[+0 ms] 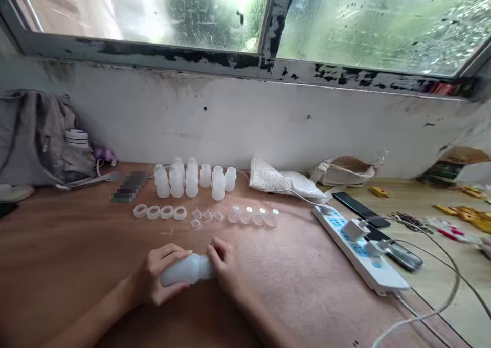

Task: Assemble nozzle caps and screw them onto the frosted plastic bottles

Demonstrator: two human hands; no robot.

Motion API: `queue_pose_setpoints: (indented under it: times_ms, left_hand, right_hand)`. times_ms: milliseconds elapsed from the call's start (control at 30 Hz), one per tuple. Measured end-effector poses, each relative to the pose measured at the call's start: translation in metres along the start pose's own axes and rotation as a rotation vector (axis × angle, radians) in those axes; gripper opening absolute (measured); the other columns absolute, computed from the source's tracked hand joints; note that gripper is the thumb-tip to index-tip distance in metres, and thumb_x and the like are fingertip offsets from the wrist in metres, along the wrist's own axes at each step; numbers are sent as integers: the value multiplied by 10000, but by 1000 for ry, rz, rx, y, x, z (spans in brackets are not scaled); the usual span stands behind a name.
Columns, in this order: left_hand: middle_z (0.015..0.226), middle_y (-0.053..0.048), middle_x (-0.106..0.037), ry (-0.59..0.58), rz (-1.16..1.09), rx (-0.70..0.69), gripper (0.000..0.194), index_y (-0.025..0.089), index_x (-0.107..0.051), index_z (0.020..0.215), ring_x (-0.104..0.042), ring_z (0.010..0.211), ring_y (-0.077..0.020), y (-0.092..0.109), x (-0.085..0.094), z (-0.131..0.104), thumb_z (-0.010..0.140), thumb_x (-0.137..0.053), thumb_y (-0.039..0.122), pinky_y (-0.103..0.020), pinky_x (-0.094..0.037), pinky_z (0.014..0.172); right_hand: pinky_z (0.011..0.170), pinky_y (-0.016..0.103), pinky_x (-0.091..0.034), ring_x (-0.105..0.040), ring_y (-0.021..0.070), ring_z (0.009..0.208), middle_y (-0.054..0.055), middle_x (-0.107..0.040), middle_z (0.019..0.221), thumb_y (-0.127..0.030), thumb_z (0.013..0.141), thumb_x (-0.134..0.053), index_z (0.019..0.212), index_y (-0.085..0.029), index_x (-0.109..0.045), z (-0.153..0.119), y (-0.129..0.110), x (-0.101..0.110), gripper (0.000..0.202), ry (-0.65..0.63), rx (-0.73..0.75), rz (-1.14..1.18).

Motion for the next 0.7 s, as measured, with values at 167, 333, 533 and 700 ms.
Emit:
queue_pose_setpoints:
  times_ms: [167,333,533,700]
  left_hand:
    - [907,-95,-608,23,18,-12,470,163,-471,1120,-580,767,-203,3,-2,-2,696,-613,309,-315,-496,647]
    - [888,-92,-610,37,5,7,480,159,-468,1118,-577,753,-204,3,-2,-4,686,-627,295,-323,-492,644]
    - [898,-98,-603,36,-23,21,486,153,-468,1115,-571,762,-206,5,-2,-4,678,-640,277,-335,-491,663]
    - [898,-100,-605,24,-7,13,481,154,-460,1118,-570,759,-210,6,-5,-3,687,-632,278,-339,-493,659]
  right_hand:
    - [469,210,-280,-357,93,499,-37,-363,521,-353,786,-427,540,-178,-371,-4,0,-1,307,20,-12,27]
    - [470,220,-275,-363,96,481,-34,-384,503,-348,780,-417,530,-176,-388,-6,-9,1,304,32,2,22]
    - [466,223,-269,-352,96,482,-35,-371,509,-353,784,-403,534,-182,-369,-8,-13,-2,305,-2,-8,23]
    - [467,224,-271,-350,95,484,-40,-349,509,-350,800,-394,535,-183,-363,-8,-13,-3,315,-10,1,26]
Point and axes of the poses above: each hand's wrist, its own z-axis towards the middle knuckle, its own x-axis out of the back of the hand, y = z × x, the point moved 10 cm from there along z, towards the middle knuckle
